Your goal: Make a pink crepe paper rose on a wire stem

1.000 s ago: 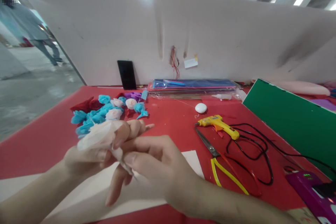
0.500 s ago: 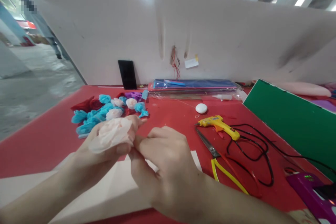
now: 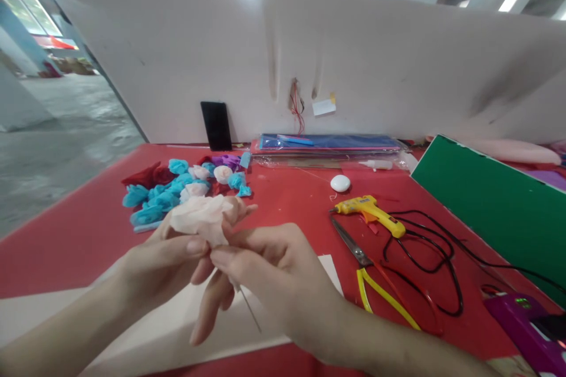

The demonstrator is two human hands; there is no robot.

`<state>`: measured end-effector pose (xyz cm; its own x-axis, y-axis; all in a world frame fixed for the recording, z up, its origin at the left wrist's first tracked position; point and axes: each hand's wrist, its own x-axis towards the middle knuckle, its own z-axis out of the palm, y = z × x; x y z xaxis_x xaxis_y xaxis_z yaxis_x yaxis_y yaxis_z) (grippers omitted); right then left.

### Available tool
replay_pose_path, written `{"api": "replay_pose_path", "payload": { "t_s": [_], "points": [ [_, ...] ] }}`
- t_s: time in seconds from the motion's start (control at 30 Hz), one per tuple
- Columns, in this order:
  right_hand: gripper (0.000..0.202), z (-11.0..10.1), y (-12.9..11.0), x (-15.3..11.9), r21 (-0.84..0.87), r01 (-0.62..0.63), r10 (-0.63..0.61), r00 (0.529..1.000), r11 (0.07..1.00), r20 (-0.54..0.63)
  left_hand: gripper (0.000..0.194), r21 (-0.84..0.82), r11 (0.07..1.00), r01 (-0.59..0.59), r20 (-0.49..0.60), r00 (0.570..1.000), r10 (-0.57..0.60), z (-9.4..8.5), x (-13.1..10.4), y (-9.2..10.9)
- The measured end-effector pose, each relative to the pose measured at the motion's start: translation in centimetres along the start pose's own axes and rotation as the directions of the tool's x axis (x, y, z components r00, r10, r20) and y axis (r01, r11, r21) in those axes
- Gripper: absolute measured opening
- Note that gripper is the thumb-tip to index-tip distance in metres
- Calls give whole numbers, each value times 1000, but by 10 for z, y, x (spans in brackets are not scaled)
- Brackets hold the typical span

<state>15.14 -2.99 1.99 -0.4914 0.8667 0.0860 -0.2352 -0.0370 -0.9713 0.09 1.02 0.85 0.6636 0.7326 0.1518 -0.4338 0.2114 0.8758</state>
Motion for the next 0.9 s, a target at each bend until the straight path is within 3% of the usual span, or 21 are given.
{"api": "replay_pose_path", "payload": {
  "t_s": [0.2, 0.37, 0.43, 0.5, 0.57, 0.67, 0.73, 0.8, 0.83, 0.9],
  "points": [
    [21, -2, -2, -1, -139, 103, -105, 994, 985, -6, 13, 55, 998, 28, 65, 997, -31, -6, -2, -4],
    [27, -5, 0, 1, -140, 205, -197, 978, 969, 69, 16, 218, 976, -1, -2, 1000, 2, -5, -4, 4],
    [34, -6, 1, 2, -219, 266, -251, 963, 939, 96, 14, 284, 958, -45, -37, 998, 58, -1, -4, 8],
    [39, -7, 2, 1, -362, 335, -323, 942, 870, 94, 13, 333, 940, -78, -83, 990, 111, 3, -4, 10],
    [39, -9, 2, 1, -504, 406, -422, 902, 762, 89, 14, 340, 939, -60, -72, 993, 89, 4, -4, 8],
    [33, -11, 1, 1, -671, 501, -592, 798, 547, 113, 11, 269, 963, -34, -3, 999, 36, 2, -3, 3],
    [28, -12, 0, 2, -755, 530, -687, 712, 386, 148, 29, 281, 956, -84, -18, 995, 93, 0, -3, 1],
    [25, -12, -2, 2, -809, 526, -732, 655, 264, 187, 30, 420, 878, -228, -58, 959, 277, -1, -5, 2],
    [24, -12, -2, 2, -829, 514, -740, 642, 221, 201, 25, 527, 790, -313, -46, 918, 394, -1, -7, 3],
    [23, -12, -2, 2, -859, 484, -736, 641, 167, 218, 25, 712, 528, -462, 53, 786, 616, 0, -11, 9]
  ]
}}
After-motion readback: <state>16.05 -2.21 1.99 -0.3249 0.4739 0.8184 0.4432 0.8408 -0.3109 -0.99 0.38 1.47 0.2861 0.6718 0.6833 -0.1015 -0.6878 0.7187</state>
